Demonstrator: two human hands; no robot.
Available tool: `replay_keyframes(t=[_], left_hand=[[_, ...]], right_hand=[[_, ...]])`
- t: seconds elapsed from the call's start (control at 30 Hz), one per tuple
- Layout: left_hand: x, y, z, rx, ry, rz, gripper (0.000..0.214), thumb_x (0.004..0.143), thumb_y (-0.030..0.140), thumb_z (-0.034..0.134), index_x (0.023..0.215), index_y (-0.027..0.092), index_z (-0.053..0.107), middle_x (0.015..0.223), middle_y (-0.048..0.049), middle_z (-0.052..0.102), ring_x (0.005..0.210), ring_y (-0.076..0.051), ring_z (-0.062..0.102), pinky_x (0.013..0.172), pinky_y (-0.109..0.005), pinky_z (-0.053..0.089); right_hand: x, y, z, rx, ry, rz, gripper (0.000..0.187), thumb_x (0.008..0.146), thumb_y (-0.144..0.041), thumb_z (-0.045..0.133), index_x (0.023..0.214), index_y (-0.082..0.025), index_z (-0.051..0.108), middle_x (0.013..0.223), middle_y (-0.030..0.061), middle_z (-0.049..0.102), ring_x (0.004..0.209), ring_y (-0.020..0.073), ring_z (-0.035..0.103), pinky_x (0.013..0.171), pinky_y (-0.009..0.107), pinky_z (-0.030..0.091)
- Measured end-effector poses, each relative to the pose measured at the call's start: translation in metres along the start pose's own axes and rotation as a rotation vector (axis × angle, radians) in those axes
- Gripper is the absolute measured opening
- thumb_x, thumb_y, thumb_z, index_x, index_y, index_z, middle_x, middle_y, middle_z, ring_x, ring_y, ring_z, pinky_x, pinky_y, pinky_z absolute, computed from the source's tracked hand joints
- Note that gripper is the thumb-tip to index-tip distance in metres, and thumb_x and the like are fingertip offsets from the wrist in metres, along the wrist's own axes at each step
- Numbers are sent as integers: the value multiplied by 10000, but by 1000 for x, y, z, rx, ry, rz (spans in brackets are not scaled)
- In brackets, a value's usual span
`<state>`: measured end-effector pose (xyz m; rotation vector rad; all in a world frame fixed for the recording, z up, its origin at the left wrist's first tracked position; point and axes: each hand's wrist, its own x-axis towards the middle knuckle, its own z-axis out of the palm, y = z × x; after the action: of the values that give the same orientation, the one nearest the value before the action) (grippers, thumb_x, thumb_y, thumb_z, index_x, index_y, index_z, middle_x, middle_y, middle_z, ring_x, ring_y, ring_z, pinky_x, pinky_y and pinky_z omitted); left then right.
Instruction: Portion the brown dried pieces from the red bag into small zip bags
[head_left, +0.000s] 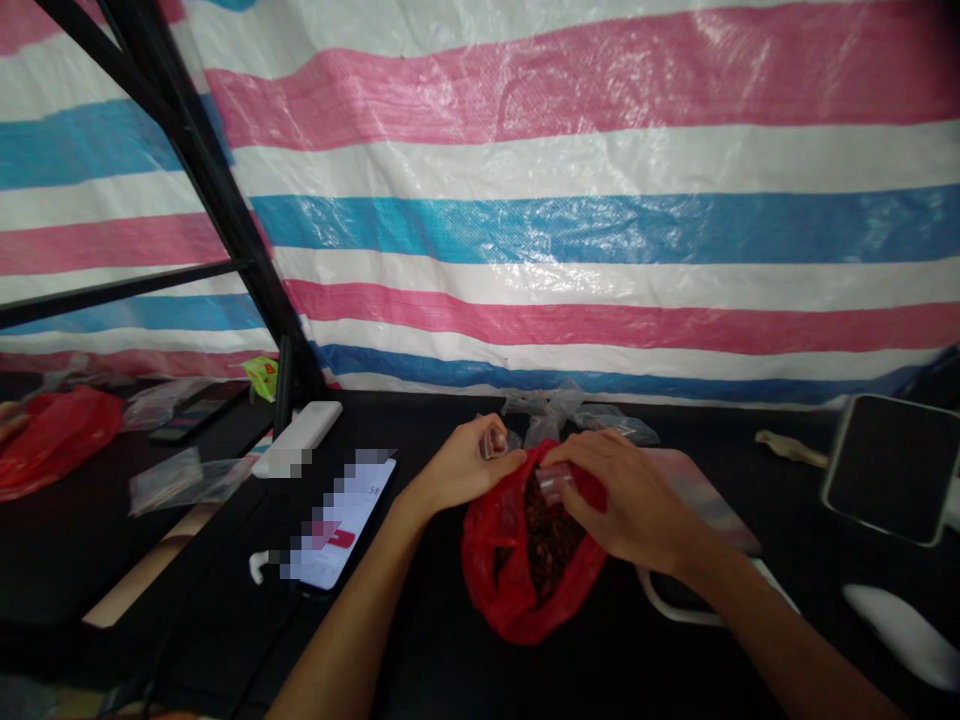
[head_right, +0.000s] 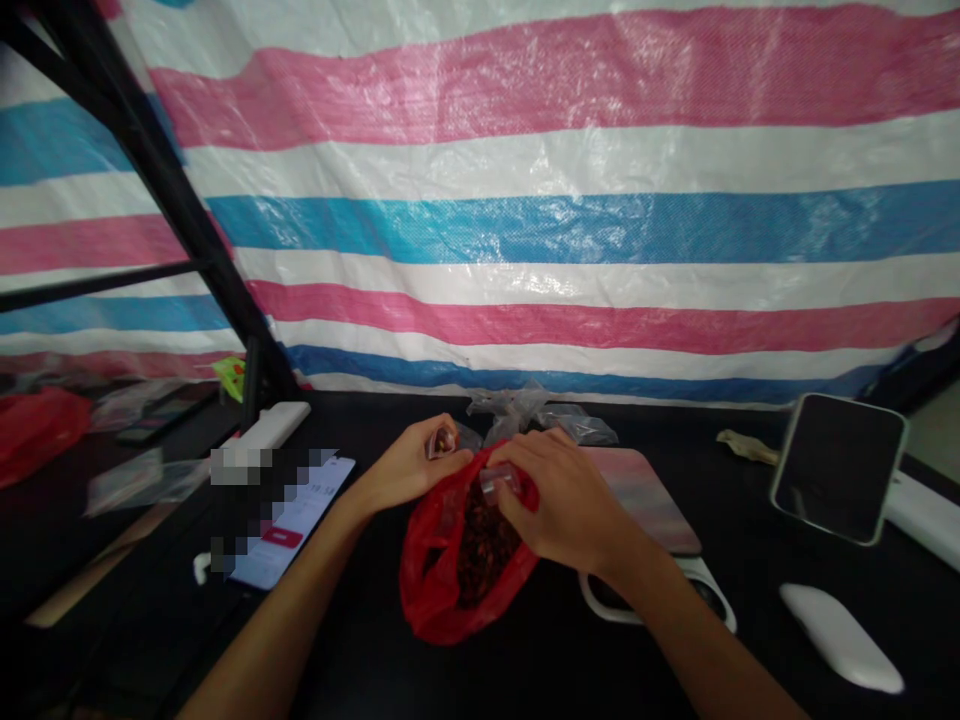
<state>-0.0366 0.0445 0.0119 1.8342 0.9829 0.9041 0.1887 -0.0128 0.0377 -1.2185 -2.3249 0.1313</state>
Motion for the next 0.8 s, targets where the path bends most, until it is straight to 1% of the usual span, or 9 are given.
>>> replay_keyframes(t=[0.07, 0.17, 0.2, 0.27, 0.33, 0.43, 0.53, 0.63, 0.8], left_hand=[[-2, 0, -6, 2, -78, -53, 310, 835, 426, 710, 785, 190, 515, 722, 45, 478, 657, -113, 422, 600, -243, 347], [-5, -2, -13, 45, -166, -125, 356, 764, 433, 773, 785, 193, 512, 722, 47, 481, 641, -113, 414, 563, -243, 325], [-7, -3, -15, 63, -200, -146, 357, 729, 405, 798, 794, 194, 518, 720, 48, 490, 631, -112, 421, 549, -241, 320], [-9, -5, -17, 83, -267, -193, 323, 667, 286, 806, 819, 196, 536, 713, 51, 517, 604, -108, 443, 521, -233, 311], [-10, -7, -18, 80, -297, -240, 267, 646, 169, 734, 837, 196, 550, 700, 52, 531, 582, -104, 459, 499, -224, 308], [-8, -9, -16, 53, -256, -232, 207, 645, 102, 624, 807, 194, 536, 675, 52, 504, 572, -96, 443, 492, -214, 300], [-4, -8, -13, -61, -252, -192, 193, 653, 96, 590, 792, 197, 501, 656, 65, 454, 561, -85, 392, 500, -214, 283], [-2, -8, -10, -170, -246, -214, 216, 658, 105, 605, 812, 198, 486, 660, 77, 425, 558, -78, 352, 509, -218, 263], [0, -14, -10, -184, -169, -225, 176, 711, 137, 619, 846, 187, 519, 713, 59, 463, 616, -90, 393, 565, -231, 297]], right_hand=[[-1, -3, 0, 23, -113, -31, 216, 861, -167, 610, 1028, -270, 701, 1053, 17, 762, 993, 236, 660, 963, 410, 400], [-3, -5, 4, 27, -181, -10, 214, 871, -196, 650, 1059, -286, 699, 1096, 4, 762, 1014, 236, 658, 933, 395, 397], [-4, -5, 6, 17, -196, 9, 211, 886, -221, 657, 1081, -291, 697, 1101, 3, 763, 1006, 236, 664, 908, 387, 402], [-5, -3, 10, -4, -234, 52, 227, 903, -267, 672, 1127, -300, 692, 1102, 3, 768, 993, 240, 681, 863, 372, 414], [-6, 0, 15, 4, -272, 92, 252, 904, -289, 688, 1156, -301, 686, 1111, 3, 771, 992, 243, 698, 834, 355, 423], [-6, 1, 20, 48, -283, 128, 223, 908, -348, 700, 1123, -290, 690, 1089, 1, 772, 955, 233, 711, 772, 327, 426], [-6, -3, 23, 55, -256, 141, 187, 915, -397, 693, 1068, -288, 689, 1041, -11, 763, 859, 212, 700, 713, 315, 411], [-6, -7, 25, 60, -224, 138, 182, 903, -309, 683, 1083, -288, 673, 1076, -11, 739, 860, 204, 686, 725, 312, 416], [-7, -10, 28, 102, -180, 147, 348, 822, -113, 617, 1130, -274, 638, 1153, 5, 714, 943, 212, 678, 792, 315, 430]])
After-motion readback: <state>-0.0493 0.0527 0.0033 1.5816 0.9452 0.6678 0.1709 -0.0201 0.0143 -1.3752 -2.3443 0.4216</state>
